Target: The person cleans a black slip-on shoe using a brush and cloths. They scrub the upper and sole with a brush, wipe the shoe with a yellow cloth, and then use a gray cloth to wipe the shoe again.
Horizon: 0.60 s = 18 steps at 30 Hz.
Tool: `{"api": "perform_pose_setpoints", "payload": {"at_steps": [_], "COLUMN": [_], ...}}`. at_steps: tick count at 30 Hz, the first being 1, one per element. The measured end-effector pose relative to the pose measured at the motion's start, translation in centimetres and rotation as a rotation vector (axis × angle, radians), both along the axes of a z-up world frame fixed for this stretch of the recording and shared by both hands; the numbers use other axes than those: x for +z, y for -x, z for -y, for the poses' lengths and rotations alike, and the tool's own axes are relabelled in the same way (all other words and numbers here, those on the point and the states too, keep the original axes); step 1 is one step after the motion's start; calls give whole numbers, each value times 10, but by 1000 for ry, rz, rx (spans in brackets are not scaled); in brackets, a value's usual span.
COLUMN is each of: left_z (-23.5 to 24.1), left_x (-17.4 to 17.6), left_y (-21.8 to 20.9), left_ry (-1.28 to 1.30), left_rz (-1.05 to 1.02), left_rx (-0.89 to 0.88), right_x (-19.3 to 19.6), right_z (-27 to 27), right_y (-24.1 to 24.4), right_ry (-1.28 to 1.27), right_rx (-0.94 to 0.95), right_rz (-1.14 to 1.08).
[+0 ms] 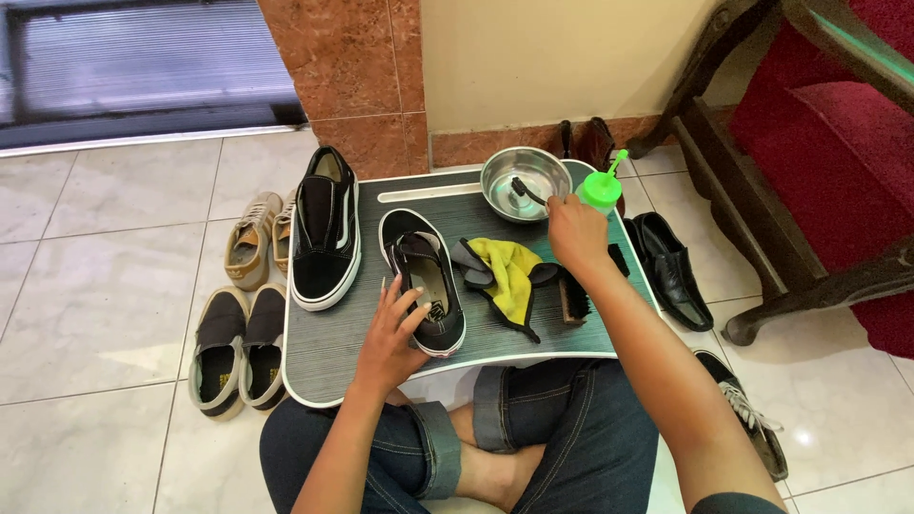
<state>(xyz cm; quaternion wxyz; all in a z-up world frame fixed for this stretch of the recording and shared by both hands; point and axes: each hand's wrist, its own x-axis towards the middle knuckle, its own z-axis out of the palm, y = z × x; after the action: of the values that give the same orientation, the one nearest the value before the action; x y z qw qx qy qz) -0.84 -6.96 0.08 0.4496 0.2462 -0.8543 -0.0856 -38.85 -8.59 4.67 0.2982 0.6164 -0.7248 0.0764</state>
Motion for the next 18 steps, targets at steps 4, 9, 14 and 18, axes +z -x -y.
{"api": "perform_pose_setpoints", "payload": {"at_steps": [4, 9, 14, 18], "left_z": [0, 2, 3, 3], "left_x": [3, -7, -6, -2], "left_y": [2, 1, 1, 0], "left_ry": [15, 22, 30, -4], "left_rz": [-13, 11, 1, -50], "left_rx": [7, 27, 22, 14], "right_x": [-7, 0, 1, 9], "right_z": [3, -3, -8, -21], "right_y": [4, 0, 0, -6], "right_ry": [-54, -89, -61, -11], "right_rx": [16, 2, 1, -6], "right_rz": [55, 172, 234, 339]}}
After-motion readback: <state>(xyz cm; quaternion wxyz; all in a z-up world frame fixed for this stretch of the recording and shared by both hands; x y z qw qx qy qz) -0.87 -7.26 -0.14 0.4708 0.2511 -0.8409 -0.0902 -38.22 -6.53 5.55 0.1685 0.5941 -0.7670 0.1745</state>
